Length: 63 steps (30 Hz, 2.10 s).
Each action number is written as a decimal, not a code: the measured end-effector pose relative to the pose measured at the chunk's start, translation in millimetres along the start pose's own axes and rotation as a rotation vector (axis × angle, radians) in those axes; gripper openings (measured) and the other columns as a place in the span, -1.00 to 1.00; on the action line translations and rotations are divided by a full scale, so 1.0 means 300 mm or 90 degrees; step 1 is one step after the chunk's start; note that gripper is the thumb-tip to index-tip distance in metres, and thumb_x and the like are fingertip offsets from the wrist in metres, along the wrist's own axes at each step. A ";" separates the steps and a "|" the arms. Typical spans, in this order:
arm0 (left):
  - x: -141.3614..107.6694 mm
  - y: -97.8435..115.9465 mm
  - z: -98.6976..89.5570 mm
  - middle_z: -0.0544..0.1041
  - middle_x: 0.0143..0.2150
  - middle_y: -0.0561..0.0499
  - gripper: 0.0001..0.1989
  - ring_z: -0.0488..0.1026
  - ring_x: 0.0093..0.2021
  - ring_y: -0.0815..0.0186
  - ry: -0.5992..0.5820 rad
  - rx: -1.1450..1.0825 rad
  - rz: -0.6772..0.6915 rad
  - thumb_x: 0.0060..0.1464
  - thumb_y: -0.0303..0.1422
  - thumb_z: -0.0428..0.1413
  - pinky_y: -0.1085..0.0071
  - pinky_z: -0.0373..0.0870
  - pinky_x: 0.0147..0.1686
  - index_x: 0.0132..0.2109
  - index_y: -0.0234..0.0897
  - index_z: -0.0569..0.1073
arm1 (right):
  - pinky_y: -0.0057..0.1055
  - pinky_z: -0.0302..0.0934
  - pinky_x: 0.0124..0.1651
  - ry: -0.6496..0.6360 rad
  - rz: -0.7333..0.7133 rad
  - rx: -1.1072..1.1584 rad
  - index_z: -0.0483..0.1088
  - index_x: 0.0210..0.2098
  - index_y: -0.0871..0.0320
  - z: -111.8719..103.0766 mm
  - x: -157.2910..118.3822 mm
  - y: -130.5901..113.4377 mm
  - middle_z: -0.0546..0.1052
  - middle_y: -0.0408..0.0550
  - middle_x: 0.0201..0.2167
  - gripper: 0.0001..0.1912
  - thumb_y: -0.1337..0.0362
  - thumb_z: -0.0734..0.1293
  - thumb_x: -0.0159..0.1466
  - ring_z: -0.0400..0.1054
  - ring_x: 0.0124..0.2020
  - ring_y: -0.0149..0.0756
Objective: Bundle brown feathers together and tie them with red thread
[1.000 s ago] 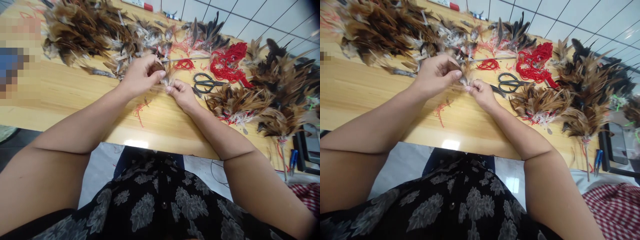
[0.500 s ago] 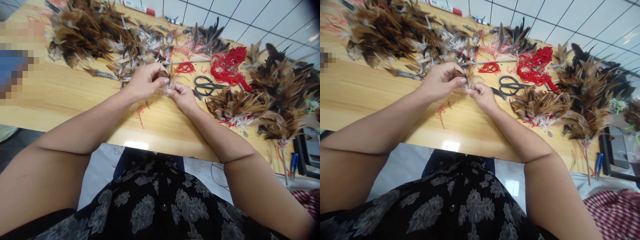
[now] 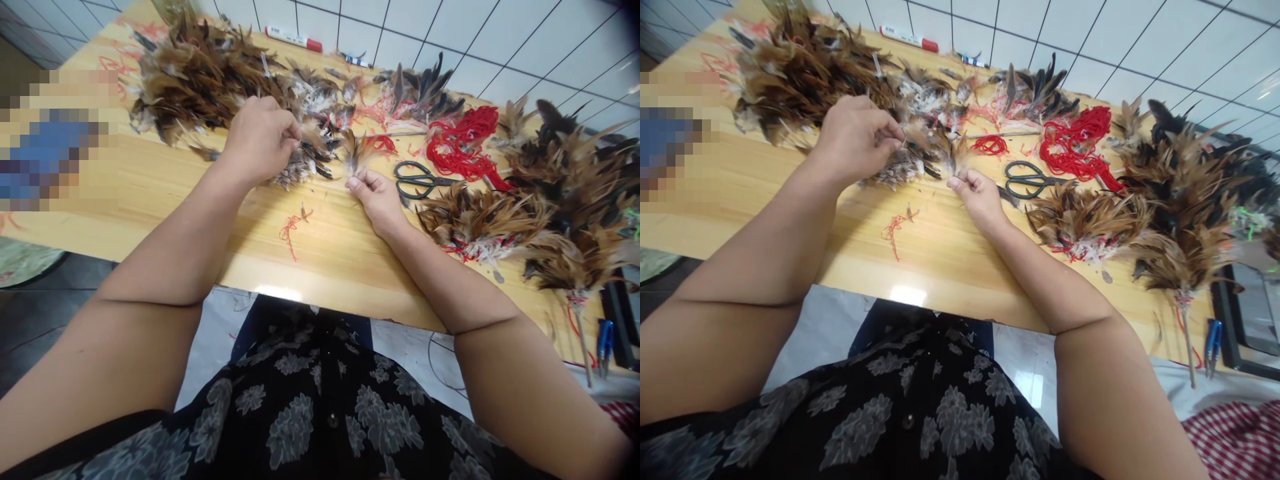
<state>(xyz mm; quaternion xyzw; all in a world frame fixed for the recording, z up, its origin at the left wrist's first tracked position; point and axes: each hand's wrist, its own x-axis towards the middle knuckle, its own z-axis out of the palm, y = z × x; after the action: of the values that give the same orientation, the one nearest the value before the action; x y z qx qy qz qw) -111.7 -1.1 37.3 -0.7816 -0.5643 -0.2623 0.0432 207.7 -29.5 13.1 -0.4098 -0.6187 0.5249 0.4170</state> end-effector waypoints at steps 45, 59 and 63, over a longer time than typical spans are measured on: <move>-0.024 0.281 -0.011 0.78 0.22 -0.18 -0.77 0.62 0.32 -0.26 0.026 -0.218 0.167 0.44 -0.17 0.38 -0.24 0.54 0.44 0.17 0.05 0.72 | -0.28 0.14 -0.09 -0.043 -0.033 -0.134 0.37 -0.43 0.04 0.002 0.019 -0.005 0.31 -0.25 -0.43 -0.21 -0.35 0.80 0.34 0.17 -0.25 -0.33; 0.020 0.060 -0.006 0.60 -0.05 -0.15 -0.70 0.38 0.28 -0.24 0.048 -0.133 -0.145 0.31 -0.19 0.59 -0.18 0.22 0.57 -0.28 0.00 0.64 | -0.28 0.08 -0.12 -0.020 -0.033 -0.055 0.40 -0.38 0.03 -0.015 0.010 0.015 0.34 -0.24 -0.39 -0.19 -0.48 0.77 0.25 0.13 -0.28 -0.35; 0.016 0.030 0.042 0.53 -0.11 -0.16 -0.63 0.30 0.31 -0.26 0.010 -0.188 -0.115 0.28 0.02 0.57 -0.23 0.16 0.58 -0.31 0.04 0.61 | -0.29 0.06 -0.13 -0.019 -0.037 -0.062 0.40 -0.38 0.03 -0.017 0.009 0.015 0.32 -0.24 -0.40 -0.16 -0.52 0.76 0.25 0.14 -0.28 -0.34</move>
<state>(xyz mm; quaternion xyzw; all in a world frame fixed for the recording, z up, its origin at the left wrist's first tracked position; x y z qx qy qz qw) -97.9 4.6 30.7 -0.7237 -0.5872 -0.3508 -0.0914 212.0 -24.7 9.3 -0.4038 -0.6609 0.4880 0.4025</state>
